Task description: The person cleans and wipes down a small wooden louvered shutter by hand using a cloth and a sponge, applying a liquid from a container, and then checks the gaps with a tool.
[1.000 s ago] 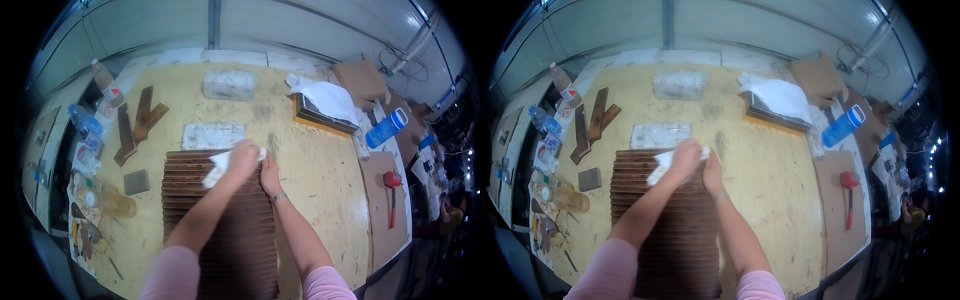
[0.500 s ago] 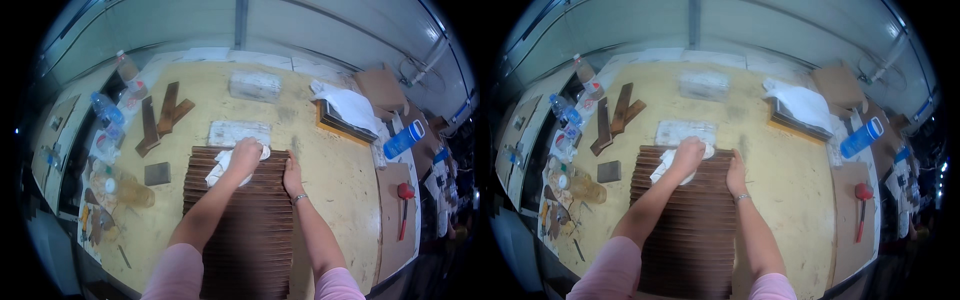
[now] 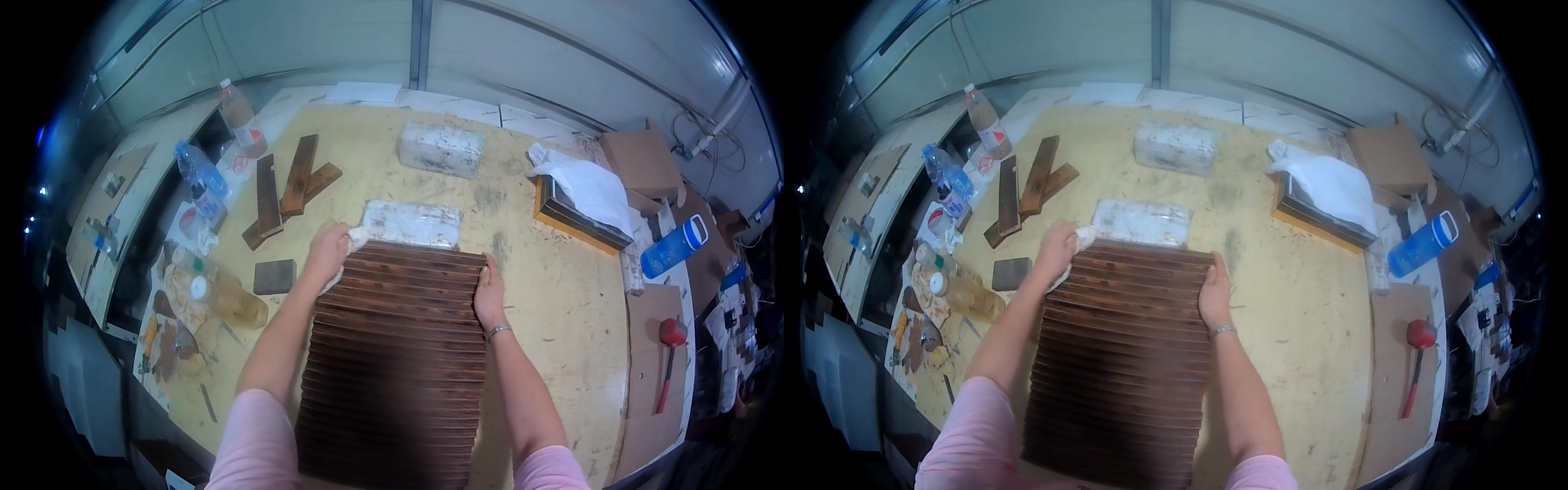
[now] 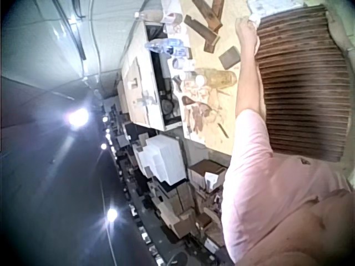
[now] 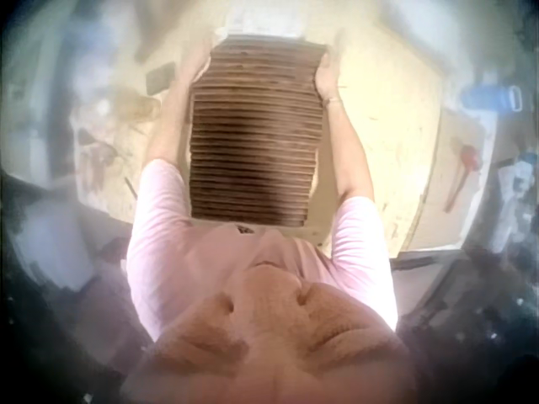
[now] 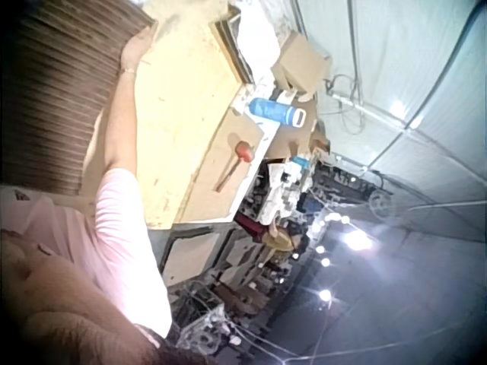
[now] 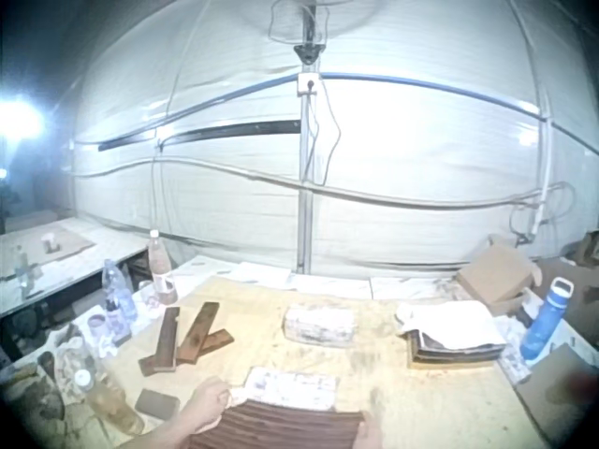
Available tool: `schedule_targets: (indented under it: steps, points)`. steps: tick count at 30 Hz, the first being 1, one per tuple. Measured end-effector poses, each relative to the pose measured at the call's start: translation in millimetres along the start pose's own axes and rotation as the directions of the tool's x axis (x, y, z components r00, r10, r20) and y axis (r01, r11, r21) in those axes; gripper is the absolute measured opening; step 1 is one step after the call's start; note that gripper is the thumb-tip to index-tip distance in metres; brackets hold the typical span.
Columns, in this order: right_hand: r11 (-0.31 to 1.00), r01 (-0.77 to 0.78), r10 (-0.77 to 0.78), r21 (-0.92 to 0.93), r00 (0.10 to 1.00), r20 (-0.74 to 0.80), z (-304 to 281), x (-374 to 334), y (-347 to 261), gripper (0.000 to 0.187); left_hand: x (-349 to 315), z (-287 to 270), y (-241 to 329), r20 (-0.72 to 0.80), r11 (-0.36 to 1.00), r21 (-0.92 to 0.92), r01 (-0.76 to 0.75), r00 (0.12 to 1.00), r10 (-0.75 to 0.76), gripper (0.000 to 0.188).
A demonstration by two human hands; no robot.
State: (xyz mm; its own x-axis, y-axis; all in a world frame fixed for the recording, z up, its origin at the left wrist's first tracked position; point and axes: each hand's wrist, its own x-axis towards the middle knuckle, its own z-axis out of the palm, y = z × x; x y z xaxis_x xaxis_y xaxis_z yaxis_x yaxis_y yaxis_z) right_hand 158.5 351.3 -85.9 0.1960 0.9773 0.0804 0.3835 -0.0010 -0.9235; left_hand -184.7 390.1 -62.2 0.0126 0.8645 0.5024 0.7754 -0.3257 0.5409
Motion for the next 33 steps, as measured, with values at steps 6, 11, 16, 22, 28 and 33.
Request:
schedule_targets:
  steps: [6,11,16,22,28,33]
  points:
    - [1.0,0.022,-0.022,-0.023,0.999,-0.026,-3,2,2,0.042,25,-36,-6,0.023,0.94,0.183,0.29,0.954,-0.299,0.021]
    - [1.0,0.01,-0.01,-0.011,0.999,-0.044,0,2,0,0.041,-2,36,49,0.036,0.982,0.186,-0.017,0.999,0.011,0.027]
    - [0.993,-0.078,0.072,0.089,0.995,0.074,-3,3,-5,0.041,-12,130,166,0.037,0.929,-0.085,-0.359,0.931,0.363,0.031]
    - [0.997,0.039,-0.041,-0.073,0.998,-0.037,-5,5,14,0.042,-6,88,105,0.18,0.927,-0.124,-0.354,0.911,0.371,0.034]
    - [1.0,0.017,-0.017,-0.022,1.0,-0.014,5,4,3,0.042,0,-71,-32,0.168,0.838,-0.085,0.539,0.837,-0.521,0.028]
    - [1.0,-0.007,0.006,-0.021,1.0,-0.017,0,1,-3,0.041,11,-76,54,0.359,0.183,-0.856,0.484,0.81,-0.465,0.029]
